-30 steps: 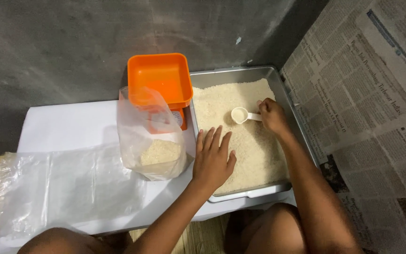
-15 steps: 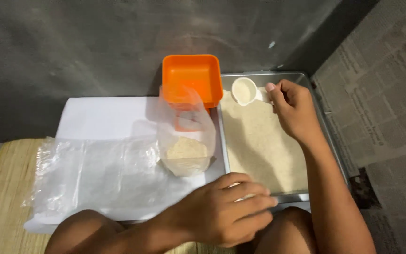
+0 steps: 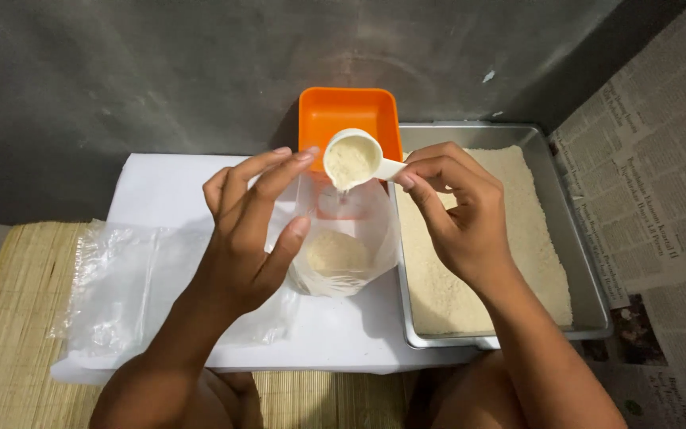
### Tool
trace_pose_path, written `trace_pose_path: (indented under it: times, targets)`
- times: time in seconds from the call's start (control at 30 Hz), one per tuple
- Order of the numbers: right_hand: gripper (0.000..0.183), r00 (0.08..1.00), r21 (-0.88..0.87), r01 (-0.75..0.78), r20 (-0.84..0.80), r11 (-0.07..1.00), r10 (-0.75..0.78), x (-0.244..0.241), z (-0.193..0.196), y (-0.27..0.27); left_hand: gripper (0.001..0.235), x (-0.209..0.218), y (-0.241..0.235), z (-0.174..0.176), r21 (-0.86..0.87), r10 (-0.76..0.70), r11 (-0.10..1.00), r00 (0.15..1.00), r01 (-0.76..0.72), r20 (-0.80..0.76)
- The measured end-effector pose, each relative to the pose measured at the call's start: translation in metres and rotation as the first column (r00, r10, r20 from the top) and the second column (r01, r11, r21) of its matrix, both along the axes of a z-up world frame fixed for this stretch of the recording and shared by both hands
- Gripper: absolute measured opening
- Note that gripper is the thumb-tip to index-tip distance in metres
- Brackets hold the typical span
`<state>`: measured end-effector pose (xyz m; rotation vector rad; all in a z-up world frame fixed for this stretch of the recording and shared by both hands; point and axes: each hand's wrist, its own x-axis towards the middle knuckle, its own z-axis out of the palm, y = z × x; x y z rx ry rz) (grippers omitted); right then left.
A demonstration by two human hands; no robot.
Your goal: Scooping rice from a tray into plastic bags and weighing them on a scale.
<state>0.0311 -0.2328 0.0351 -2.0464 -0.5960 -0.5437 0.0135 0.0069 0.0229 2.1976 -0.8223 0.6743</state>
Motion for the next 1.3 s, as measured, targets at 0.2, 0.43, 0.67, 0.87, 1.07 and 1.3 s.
trace_pose_path:
  times: [0.2, 0.43, 0.67, 0.87, 1.07, 1.3]
  targets:
    - [0.004, 0.985, -0.118, 0.048, 0.172, 0.992, -0.027, -0.001, -0.004, 0.002, 0.052, -0.005, 0.005, -0.013, 0.002, -0.011, 1.000, 0.998, 0.011, -0.064]
    - [0.009, 0.956, -0.196, 0.090, 0.293, 0.976, -0.029, -0.001, -0.006, 0.001, 0.052, -0.008, 0.008, -0.016, -0.009, -0.018, 1.000, 0.996, 0.017, -0.087]
    - [0.011, 0.855, -0.319, 0.185, 0.518, 0.929, 0.008, 0.005, -0.016, -0.008, 0.049, -0.008, 0.010, -0.018, 0.002, -0.023, 1.000, 0.997, 0.023, -0.078]
    - [0.014, 0.707, -0.396, 0.276, 0.701, 0.876, 0.094, 0.009, -0.025, -0.022, 0.048, -0.003, 0.016, -0.037, -0.062, -0.009, 0.998, 0.997, 0.004, -0.081]
    - [0.019, 0.764, -0.415, 0.517, 0.618, 0.749, -0.185, 0.019, -0.037, -0.073, 0.053, 0.023, 0.046, -0.072, -0.108, 0.040, 0.991, 0.944, -0.079, -0.328]
    - [0.040, 0.765, -0.900, -0.028, -0.300, 0.436, -0.570, 0.022, -0.057, -0.093, 0.081, 0.027, 0.068, -0.097, 0.209, 0.057, 0.969, 0.709, 0.129, -0.703]
